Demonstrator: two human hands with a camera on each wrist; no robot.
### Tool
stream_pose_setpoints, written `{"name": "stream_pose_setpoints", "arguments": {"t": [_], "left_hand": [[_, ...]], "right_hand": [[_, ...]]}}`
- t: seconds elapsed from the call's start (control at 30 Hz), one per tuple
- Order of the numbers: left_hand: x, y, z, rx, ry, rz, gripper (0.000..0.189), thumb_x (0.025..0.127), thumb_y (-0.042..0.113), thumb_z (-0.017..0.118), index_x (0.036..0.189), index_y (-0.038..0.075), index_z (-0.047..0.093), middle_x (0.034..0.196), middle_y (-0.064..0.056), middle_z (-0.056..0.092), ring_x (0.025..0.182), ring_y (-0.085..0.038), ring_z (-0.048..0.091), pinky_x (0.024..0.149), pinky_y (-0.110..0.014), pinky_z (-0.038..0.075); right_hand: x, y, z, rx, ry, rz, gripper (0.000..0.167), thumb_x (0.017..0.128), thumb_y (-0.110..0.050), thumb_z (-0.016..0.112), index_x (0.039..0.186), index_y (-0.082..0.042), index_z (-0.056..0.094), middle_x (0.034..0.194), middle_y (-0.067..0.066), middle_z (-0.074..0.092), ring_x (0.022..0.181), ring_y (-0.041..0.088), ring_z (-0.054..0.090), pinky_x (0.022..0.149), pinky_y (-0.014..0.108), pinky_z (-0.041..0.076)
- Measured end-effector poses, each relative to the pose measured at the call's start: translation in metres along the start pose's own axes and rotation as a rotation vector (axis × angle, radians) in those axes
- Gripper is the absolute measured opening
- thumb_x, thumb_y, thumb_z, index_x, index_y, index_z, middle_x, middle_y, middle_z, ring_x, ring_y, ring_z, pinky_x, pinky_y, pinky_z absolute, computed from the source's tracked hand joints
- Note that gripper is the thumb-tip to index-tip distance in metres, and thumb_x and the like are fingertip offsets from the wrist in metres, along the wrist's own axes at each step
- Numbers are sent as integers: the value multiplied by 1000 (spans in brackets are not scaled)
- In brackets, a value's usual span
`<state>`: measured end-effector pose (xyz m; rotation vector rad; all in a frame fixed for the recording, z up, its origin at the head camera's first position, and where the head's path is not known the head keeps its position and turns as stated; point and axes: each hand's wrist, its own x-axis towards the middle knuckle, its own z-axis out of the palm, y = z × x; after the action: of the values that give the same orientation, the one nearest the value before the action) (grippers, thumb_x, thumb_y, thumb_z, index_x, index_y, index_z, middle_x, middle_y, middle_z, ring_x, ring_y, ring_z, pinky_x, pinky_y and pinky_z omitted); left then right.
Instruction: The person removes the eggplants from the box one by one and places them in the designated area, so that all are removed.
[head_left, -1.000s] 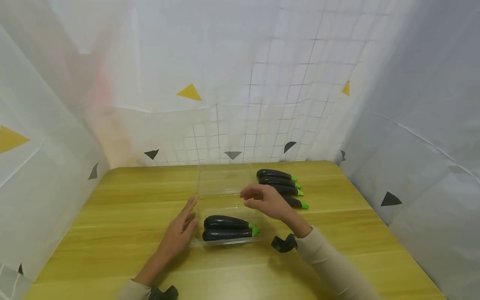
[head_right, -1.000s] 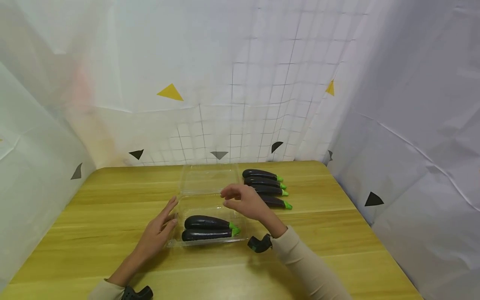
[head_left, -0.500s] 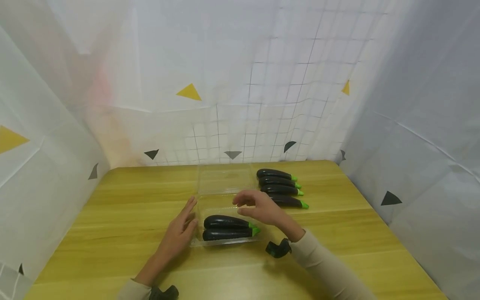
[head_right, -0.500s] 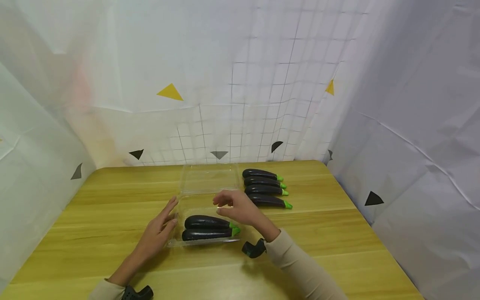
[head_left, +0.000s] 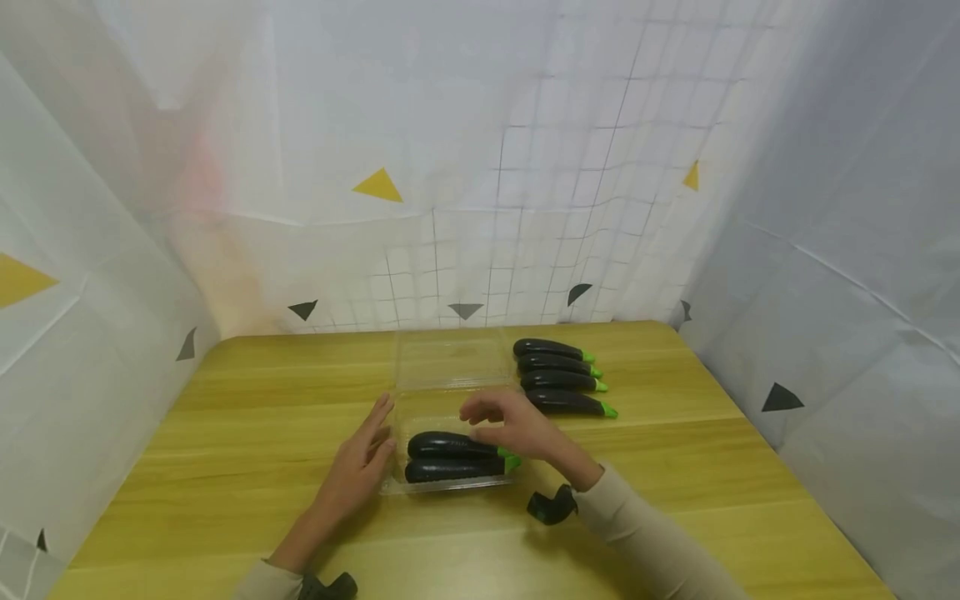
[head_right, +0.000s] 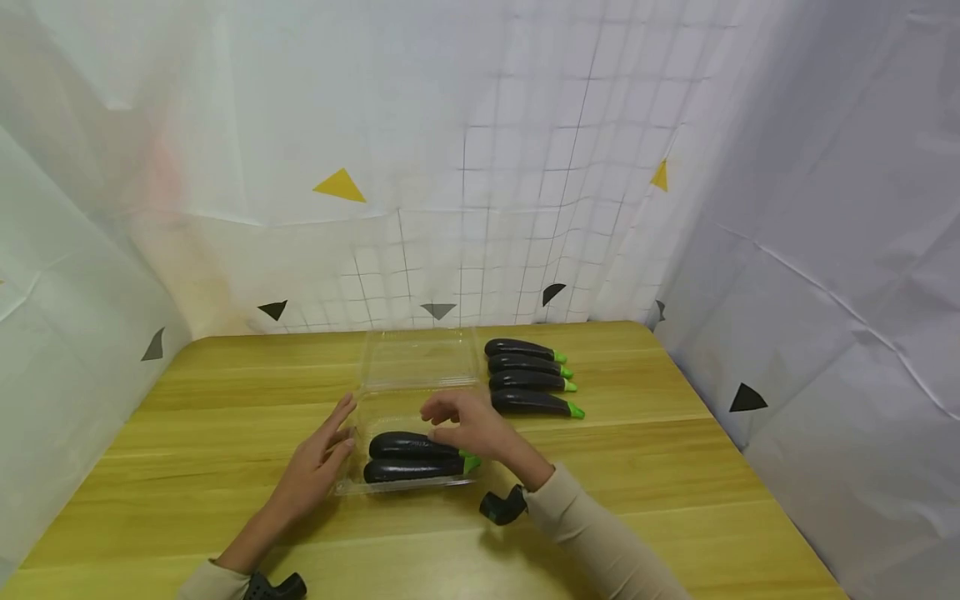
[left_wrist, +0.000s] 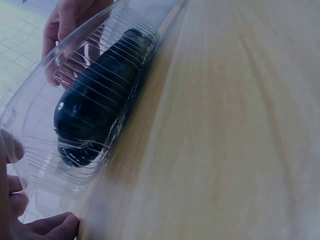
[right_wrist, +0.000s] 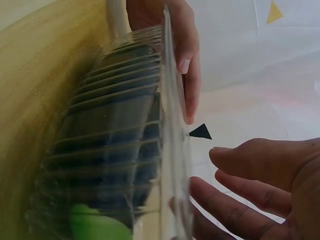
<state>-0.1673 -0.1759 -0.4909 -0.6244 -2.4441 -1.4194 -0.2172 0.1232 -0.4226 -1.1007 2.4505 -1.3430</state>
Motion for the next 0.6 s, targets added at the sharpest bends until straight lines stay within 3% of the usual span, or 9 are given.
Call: {"name": "stream_pose_setpoints", "arguments": {"t": [0.27,0.6], "left_hand": [[0,2,0,-11,-4,-6,59,107,7,56,162,4,35,169,-3,25,129,-44,57,103,-56,49],[0,0,2,0,19,21,58,107,5,56,161,1,36,168,-12,28,127,-44,58,101,-57,50]], "right_hand": [[-1,2,7,-44,-27,2,28,95,4,70,124,3,68,121,14,70,112,32,68,100,52,54],[-1,1,14,-102,-40,16,31,91,2,75,122,3,69,119,15,72,112,32,69,99,49,55]]}}
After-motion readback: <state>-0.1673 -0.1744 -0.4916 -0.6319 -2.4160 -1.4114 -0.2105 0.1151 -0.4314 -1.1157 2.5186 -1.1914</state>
